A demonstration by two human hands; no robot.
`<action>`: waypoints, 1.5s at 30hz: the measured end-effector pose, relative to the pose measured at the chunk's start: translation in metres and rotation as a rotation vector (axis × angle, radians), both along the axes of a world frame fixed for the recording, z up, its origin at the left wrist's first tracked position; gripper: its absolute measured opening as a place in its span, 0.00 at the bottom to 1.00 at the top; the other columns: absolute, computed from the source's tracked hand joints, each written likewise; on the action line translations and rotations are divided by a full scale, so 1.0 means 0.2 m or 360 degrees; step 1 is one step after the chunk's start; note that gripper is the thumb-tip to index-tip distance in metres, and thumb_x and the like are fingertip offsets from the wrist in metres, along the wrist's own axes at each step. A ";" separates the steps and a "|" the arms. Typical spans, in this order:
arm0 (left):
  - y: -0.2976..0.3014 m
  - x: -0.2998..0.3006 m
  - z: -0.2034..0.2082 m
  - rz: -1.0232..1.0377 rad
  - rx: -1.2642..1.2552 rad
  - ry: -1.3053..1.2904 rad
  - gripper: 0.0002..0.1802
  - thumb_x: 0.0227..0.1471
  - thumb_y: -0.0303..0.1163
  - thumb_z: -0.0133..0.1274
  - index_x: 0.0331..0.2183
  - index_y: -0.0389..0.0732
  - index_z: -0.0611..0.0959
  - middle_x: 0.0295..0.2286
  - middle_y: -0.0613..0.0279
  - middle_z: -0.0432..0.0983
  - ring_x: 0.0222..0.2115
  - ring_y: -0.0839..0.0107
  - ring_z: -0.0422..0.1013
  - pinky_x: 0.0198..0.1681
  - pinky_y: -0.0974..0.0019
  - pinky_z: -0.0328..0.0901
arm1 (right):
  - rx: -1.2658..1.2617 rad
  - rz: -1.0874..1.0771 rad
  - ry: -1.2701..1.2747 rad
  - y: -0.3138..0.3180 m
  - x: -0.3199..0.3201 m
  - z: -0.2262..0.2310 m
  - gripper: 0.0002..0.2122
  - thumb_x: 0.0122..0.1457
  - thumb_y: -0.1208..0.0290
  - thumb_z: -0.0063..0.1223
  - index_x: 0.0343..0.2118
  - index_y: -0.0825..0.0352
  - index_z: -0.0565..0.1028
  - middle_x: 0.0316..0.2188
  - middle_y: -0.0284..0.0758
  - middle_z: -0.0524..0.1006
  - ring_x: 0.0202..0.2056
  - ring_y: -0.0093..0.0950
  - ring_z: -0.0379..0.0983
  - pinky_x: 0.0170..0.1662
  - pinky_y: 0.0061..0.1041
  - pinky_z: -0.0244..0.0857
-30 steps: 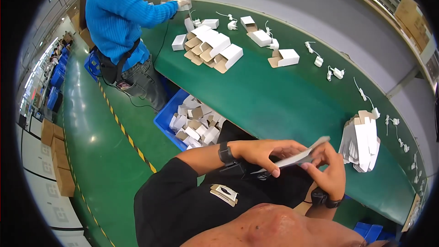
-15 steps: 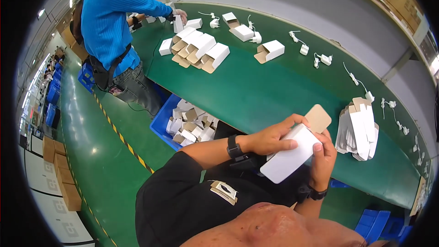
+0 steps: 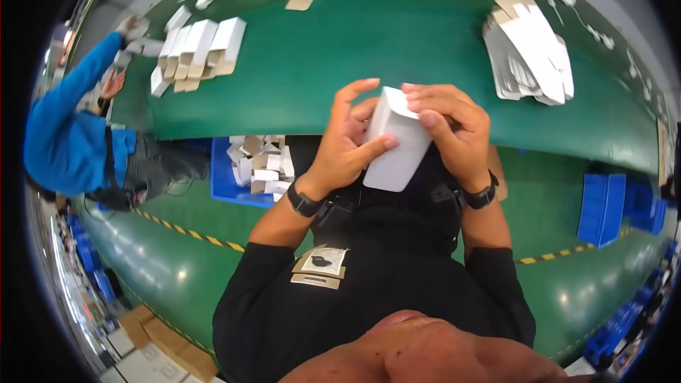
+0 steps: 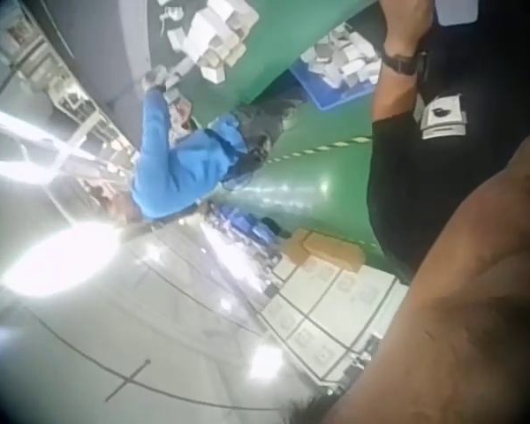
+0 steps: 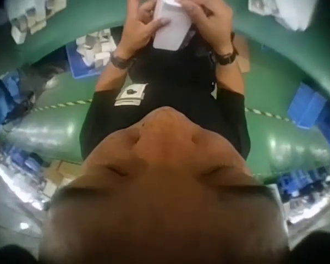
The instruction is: The person picks up a flat white box from a stack, folds it into shape by hand, and places it on the green table. They repeat this process of assembling boxes throughout the video.
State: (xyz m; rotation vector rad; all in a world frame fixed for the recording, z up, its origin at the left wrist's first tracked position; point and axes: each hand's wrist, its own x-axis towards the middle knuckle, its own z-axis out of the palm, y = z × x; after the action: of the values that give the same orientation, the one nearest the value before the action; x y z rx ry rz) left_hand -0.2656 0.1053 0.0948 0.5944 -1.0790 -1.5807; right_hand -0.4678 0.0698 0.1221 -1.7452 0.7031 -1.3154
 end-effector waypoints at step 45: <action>-1.64 0.38 -0.37 0.1107 -0.1291 -0.2100 0.26 0.44 0.22 0.59 0.49 0.38 0.78 0.47 0.46 0.75 0.49 0.44 0.70 0.51 0.51 0.68 | -0.0744 -0.1830 0.1810 -0.31 -0.64 0.10 0.10 0.65 0.73 0.52 0.47 0.67 0.78 0.44 0.36 0.82 0.48 0.34 0.77 0.65 0.49 0.56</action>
State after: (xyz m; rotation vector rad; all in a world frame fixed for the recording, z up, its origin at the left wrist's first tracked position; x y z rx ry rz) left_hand -0.1887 -0.2231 0.0200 1.2715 -1.9754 0.0892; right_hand -0.5967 0.0087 0.1419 -2.5737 2.4579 -1.0240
